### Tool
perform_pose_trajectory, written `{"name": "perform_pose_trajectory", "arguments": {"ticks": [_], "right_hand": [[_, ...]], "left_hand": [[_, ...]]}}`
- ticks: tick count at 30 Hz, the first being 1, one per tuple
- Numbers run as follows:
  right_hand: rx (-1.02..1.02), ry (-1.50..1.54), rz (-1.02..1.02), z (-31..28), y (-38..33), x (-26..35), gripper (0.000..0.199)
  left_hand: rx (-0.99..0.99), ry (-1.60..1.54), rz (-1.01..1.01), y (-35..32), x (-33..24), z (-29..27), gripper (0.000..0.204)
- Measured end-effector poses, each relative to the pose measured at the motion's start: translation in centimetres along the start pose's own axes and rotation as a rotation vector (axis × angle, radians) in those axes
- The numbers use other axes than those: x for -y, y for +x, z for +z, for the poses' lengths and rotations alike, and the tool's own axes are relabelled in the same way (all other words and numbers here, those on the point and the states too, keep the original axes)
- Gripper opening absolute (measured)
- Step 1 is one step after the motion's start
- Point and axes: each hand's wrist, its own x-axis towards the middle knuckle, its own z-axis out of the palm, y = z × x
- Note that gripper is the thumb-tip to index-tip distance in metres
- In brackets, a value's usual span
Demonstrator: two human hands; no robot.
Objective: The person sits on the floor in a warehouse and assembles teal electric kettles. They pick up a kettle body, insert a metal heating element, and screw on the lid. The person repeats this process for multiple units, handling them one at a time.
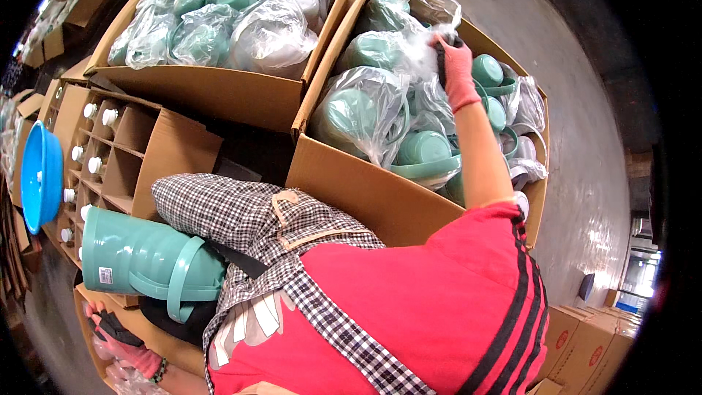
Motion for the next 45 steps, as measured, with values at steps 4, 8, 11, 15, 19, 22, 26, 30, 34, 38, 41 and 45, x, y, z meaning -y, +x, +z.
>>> {"name": "perform_pose_trajectory", "arguments": {"ticks": [4,8,11,15,19,22,26,30,34,38,41,45], "right_hand": [[0.459,0.48,-0.217,11.1,-12.8,9.7,0.008],[1.054,0.564,-0.822,17.2,-25.4,17.1,0.017],[1.914,0.636,-0.569,17.6,-31.8,19.2,0.026],[2.493,0.498,-0.37,19.6,-34.3,18.7,0.033],[2.039,0.407,-0.334,21.9,-29.5,17.0,0.033],[2.019,0.205,-0.509,25.5,-28.7,15.6,0.033],[2.003,-0.095,-0.772,25.4,-28.4,16.5,0.032],[1.97,-0.099,-0.786,28.6,-27.8,16.3,0.032],[1.857,0.215,-0.357,31.8,-28.3,18.8,0.032],[1.854,0.173,-0.483,31.9,-29.1,18.6,0.032],[1.848,0.013,-0.607,29.7,-28.3,17.0,0.031],[1.867,-0.036,-0.62,29.3,-27.8,16.6,0.031]], "left_hand": [[0.176,-0.396,0.153,-2.7,-6.9,4.5,0.042],[0.421,-0.455,-0.024,-2.7,-10.2,11.1,0.049],[0.498,-0.473,0.003,-1.7,-10.5,13.3,0.046],[0.388,-0.422,0.149,-0.5,-11.7,11.1,0.042],[0.411,-0.493,0.194,2.0,-11.0,12.0,0.037],[0.356,-0.484,0.192,2.4,-10.3,11.4,0.034],[0.318,-0.559,0.272,3.0,-11.0,11.8,0.03],[0.016,-0.591,0.373,7.8,-9.2,7.8,0.026],[-0.332,-0.607,0.514,13.5,-5.4,-0.5,0.022],[-0.408,-0.017,0.234,12.8,6.2,-2.4,0.033],[-0.213,0.094,0.16,6.7,11.4,0.7,0.036],[-0.22,0.288,0.213,2.5,10.2,2.9,0.025]]}}
